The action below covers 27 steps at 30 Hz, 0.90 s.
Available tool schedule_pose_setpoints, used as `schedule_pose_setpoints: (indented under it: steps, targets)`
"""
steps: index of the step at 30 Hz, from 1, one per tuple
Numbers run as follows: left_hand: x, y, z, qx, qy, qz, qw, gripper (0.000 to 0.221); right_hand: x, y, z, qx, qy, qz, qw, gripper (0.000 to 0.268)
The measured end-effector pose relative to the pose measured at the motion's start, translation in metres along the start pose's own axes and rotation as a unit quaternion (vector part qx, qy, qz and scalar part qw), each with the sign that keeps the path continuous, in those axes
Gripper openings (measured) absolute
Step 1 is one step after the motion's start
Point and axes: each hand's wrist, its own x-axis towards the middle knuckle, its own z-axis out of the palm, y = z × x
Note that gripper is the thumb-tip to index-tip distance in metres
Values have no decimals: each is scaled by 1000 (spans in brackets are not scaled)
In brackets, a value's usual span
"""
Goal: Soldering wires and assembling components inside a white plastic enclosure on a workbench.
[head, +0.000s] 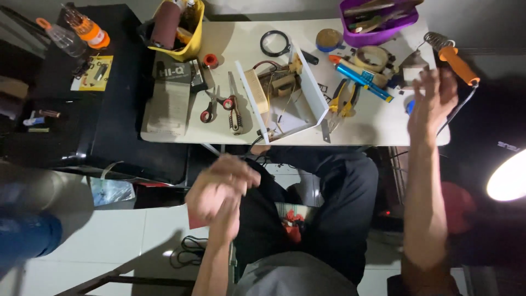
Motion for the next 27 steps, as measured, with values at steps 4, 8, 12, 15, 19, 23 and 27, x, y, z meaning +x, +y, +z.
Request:
schedule_pose_setpoints:
  steps: [4, 8, 12, 15, 19, 23, 27]
  targets:
    - [21, -58, -19, 188, -56, -16, 980, 3, -90, -6, 42, -12, 63, 20, 998, 15]
    - [42, -104, -38, 324, -99, -3, 941, 6, -196, -20, 80, -125, -11, -69, 990, 10]
    - [59, -139, -42, 363, -129, -34, 922, 27, -243, -10, 131, -72, -107, 51, 990, 12]
    - [64, -173, -54, 375, -138, -86, 913, 47, -247, -3, 149, -113, -140, 24, 983, 19]
    - [68, -204, -56, 412, -115, -76, 900, 54, -240, 3, 159, -171, -146, 6, 974, 18]
    - [73, -234, -57, 448, -87, -99, 884, 59, -232, -1, 168, -176, -168, 58, 968, 27]
    - [72, -242, -55, 438, -66, -103, 890, 58, -230, -3, 171, -137, -169, 86, 972, 24]
